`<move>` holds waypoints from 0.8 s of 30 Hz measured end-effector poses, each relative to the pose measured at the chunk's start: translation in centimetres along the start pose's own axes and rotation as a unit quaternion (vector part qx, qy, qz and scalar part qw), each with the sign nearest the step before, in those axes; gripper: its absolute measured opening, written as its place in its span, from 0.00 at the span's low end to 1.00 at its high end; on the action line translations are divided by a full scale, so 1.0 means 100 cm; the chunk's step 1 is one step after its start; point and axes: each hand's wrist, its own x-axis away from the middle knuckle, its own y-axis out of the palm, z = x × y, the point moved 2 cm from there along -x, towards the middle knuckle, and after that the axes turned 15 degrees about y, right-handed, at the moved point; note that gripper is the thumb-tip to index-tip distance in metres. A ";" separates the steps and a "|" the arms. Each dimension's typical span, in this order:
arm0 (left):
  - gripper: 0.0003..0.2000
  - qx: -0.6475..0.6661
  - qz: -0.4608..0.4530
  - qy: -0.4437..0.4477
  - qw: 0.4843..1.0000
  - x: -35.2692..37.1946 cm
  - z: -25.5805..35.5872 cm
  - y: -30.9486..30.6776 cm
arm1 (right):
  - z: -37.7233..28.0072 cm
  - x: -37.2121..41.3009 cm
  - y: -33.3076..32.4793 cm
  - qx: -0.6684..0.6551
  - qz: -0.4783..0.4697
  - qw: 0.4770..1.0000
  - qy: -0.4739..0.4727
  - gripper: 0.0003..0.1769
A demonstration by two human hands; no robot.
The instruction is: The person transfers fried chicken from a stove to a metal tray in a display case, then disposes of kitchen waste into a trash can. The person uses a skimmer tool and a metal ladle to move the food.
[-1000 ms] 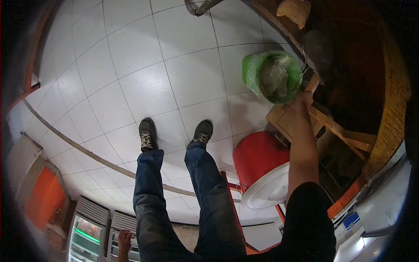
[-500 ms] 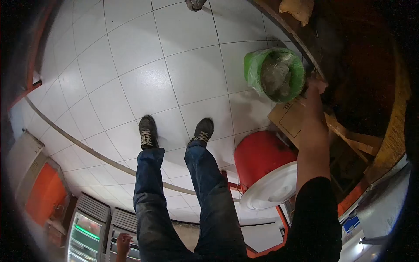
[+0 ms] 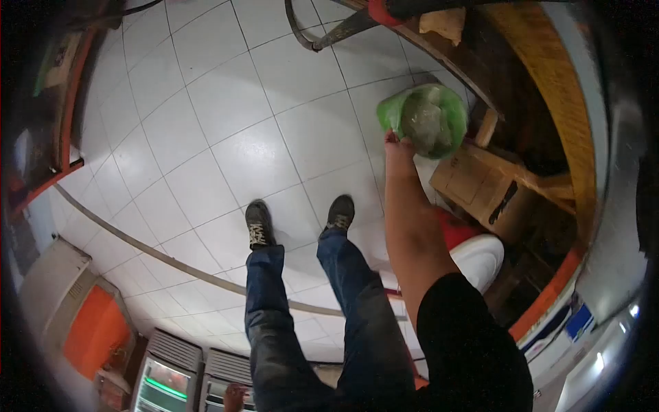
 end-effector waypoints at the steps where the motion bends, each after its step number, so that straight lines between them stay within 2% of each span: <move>1: 0.24 -0.063 -0.035 0.139 0.988 0.001 -0.092 0.021 | -0.001 0.019 -0.026 0.039 -0.063 0.997 -0.024 0.18; 2: 0.16 0.008 0.024 0.019 1.000 0.021 -0.027 0.012 | -0.003 0.033 -0.046 0.082 -0.135 0.987 -0.045 0.16; 3: 0.13 -0.130 0.007 0.242 0.962 0.023 -0.122 0.033 | 0.009 0.074 -0.056 0.115 -0.105 0.986 -0.054 0.14; 4: 0.13 -0.017 0.031 0.184 0.982 0.026 -0.139 0.037 | 0.024 0.115 -0.063 0.150 -0.083 0.983 -0.062 0.13; 5: 0.14 0.102 0.053 0.128 0.985 0.030 -0.146 0.044 | 0.022 0.119 -0.085 0.283 -0.062 0.951 -0.109 0.09; 6: 0.14 0.221 0.070 0.070 0.970 0.041 -0.155 0.051 | 0.037 0.163 -0.100 0.358 -0.038 0.926 -0.116 0.05; 7: 0.15 0.339 0.082 0.013 0.937 0.048 -0.166 0.053 | 0.047 0.205 -0.111 0.470 -0.023 0.874 -0.118 0.05; 8: 0.15 0.156 0.046 0.133 0.978 0.049 -0.173 0.050 | 0.072 0.250 -0.115 0.533 0.008 0.836 -0.127 0.03; 9: 0.12 0.078 0.103 0.200 0.971 0.050 -0.183 0.044 | 0.100 0.297 -0.114 0.582 -0.015 0.806 -0.111 0.04; 11: 0.06 -0.082 0.216 0.298 0.926 0.064 -0.180 0.033 | 0.158 0.383 -0.115 0.662 -0.066 0.742 -0.078 0.07; 13: 0.07 0.090 0.318 0.180 0.926 0.033 -0.192 0.018 | 0.223 0.448 -0.114 0.724 -0.110 0.679 -0.042 0.09; 14: 0.09 0.209 0.356 0.246 0.877 0.044 -0.147 -0.034 | 0.260 0.496 -0.113 0.747 -0.122 0.653 -0.025 0.10; 15: 0.13 0.332 0.368 0.214 0.841 0.041 -0.110 -0.085 | 0.301 0.536 -0.106 0.768 -0.141 0.624 -0.013 0.11; 17: 0.10 0.440 0.379 0.356 0.732 0.056 -0.052 -0.195 | 0.383 0.596 -0.102 0.808 -0.180 0.561 0.013 0.11; 18: 0.14 0.510 0.345 0.400 0.679 0.074 -0.025 -0.251 | 0.425 0.622 -0.098 0.824 -0.198 0.530 0.021 0.11; 19: 0.17 0.476 0.357 0.442 0.671 0.084 -0.013 -0.297 | 0.467 0.647 -0.094 0.831 -0.229 0.507 0.019 0.11; 21: 0.19 0.496 0.381 0.462 0.629 0.115 -0.002 -0.370 | 0.547 0.694 -0.094 0.840 -0.275 0.467 0.024 0.12; 24: 0.21 0.551 0.404 0.432 0.588 0.142 -0.039 -0.462 | 0.667 0.753 -0.093 0.835 -0.331 0.437 0.042 0.11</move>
